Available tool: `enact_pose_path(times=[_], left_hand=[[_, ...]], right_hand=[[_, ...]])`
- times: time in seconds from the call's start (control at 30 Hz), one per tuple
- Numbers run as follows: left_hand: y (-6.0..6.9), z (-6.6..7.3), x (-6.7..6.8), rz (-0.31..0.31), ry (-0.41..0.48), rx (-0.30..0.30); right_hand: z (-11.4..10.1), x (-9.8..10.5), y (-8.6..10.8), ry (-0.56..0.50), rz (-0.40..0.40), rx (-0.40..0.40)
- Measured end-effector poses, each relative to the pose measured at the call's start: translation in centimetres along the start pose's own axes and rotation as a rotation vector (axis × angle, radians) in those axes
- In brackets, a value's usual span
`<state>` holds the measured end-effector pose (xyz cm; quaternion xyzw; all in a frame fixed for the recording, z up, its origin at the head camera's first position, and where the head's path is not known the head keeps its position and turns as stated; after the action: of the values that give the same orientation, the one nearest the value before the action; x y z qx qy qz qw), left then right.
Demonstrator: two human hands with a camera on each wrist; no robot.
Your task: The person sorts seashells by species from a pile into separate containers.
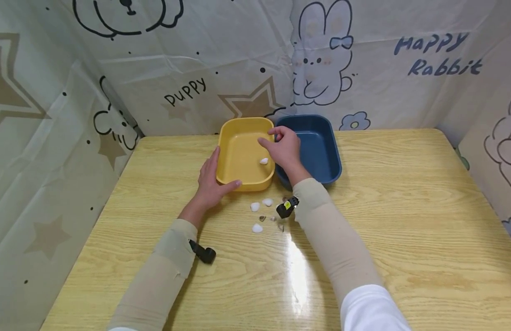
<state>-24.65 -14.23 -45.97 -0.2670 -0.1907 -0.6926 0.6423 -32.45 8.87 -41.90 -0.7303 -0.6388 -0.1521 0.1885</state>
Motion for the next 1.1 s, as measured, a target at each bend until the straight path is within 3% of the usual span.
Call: enact_pose_path(times=[0.43, 1.1], left_hand=[[0.0, 0.0, -0.4, 0.002, -0.006, 0.038], [0.0, -0.2, -0.2, 0.002, 0.029, 0.029]], right_hand=[[-1.7, 2.0, 1.3, 0.040, 0.003, 0.021], [-3.8, 4.3, 5.2, 0.052, 0.003, 0.123]])
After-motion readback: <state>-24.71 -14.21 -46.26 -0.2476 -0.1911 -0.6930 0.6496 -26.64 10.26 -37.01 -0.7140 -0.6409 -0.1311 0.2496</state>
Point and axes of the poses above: each hand's wrist, its own y-axis away from the middle knuckle, its own x-axis out of the back of the hand, z = x × y, the point moved 2 cm from there along -y, towards the middle knuckle, and after that the axes turned 3 degrees about y, right-handed, at the moved point
